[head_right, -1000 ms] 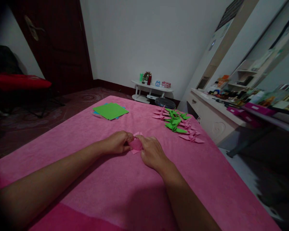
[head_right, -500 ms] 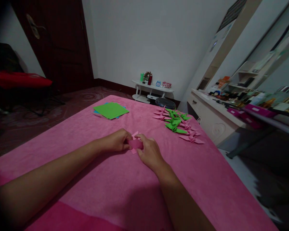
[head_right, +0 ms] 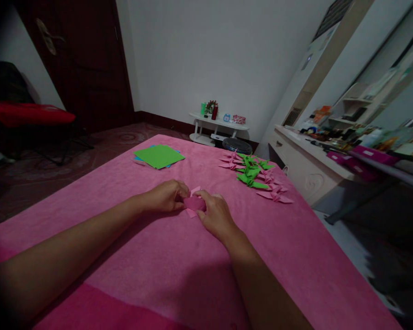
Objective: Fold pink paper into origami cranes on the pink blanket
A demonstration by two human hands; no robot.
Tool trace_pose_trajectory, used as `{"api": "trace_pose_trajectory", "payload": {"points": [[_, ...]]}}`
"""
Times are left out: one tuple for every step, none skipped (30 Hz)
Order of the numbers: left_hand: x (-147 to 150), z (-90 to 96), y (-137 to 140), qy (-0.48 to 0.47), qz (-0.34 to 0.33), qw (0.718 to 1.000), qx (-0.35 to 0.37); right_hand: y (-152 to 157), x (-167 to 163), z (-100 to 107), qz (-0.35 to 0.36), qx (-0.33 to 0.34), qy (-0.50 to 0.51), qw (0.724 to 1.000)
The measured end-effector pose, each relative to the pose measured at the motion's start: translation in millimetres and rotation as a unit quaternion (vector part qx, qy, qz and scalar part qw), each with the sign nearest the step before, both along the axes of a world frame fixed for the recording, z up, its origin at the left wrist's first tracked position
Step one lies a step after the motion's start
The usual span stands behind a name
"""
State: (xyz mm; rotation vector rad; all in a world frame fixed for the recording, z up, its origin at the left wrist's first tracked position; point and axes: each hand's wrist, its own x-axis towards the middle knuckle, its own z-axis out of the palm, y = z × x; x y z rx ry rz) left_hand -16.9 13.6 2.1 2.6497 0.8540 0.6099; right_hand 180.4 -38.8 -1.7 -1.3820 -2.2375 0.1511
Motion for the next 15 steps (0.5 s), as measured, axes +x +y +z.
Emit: {"api": "trace_pose_trajectory", "payload": {"points": [[0.2,0.9,-1.1,0.009,-0.004,1.000,0.019,0.1,0.1,-0.2,0.002,0.003,-0.002,1.000],[0.3,1.7,-2.2,0.017,-0.006,0.999,0.032,0.2,0.2,-0.5,0.003,0.005,-0.005,1.000],[0.3,2.3,-3.2,0.021,-0.004,0.999,0.038,0.4,0.4,-0.8,0.004,0.007,-0.007,1.000],[0.3,2.7,-4.1,0.024,0.000,0.999,0.041,0.5,0.6,-1.1,0.006,0.008,-0.009,1.000],[0.1,2.8,-4.6,0.026,0.004,0.999,0.042,0.6,0.8,-1.4,0.008,0.010,-0.010,1.000],[0.0,2.7,-4.9,0.029,0.006,0.999,0.042,0.7,1.2,-1.7,0.011,0.012,-0.010,1.000],[-0.2,2.3,-4.7,0.033,0.006,0.999,0.040,0.8,1.6,-1.9,0.014,0.014,-0.011,1.000],[-0.3,2.0,-4.3,0.037,0.003,0.999,0.038,1.0,2.2,-2.0,0.017,0.016,-0.011,1.000],[-0.5,1.6,-3.7,0.042,-0.002,0.998,0.035,1.2,2.9,-2.0,0.020,0.018,-0.012,1.000],[-0.5,1.5,-3.0,0.047,-0.007,0.998,0.033,1.5,3.8,-1.9,0.024,0.020,-0.012,0.999],[-0.6,1.6,-2.3,0.051,-0.013,0.998,0.031,1.9,4.8,-1.6,0.029,0.022,-0.013,0.999],[-0.5,1.9,-1.8,0.055,-0.018,0.998,0.029,2.4,5.8,-1.2,0.033,0.024,-0.012,0.999],[-0.5,2.4,-1.6,0.058,-0.024,0.998,0.028,2.9,6.8,-0.8,0.038,0.024,-0.011,0.999],[-0.5,3.2,-1.5,0.061,-0.029,0.997,0.028,3.4,7.9,-0.4,0.041,0.024,-0.010,0.999],[-0.5,4.0,-1.7,0.063,-0.034,0.997,0.029,4.0,8.8,-0.1,0.043,0.023,-0.009,0.999]]}}
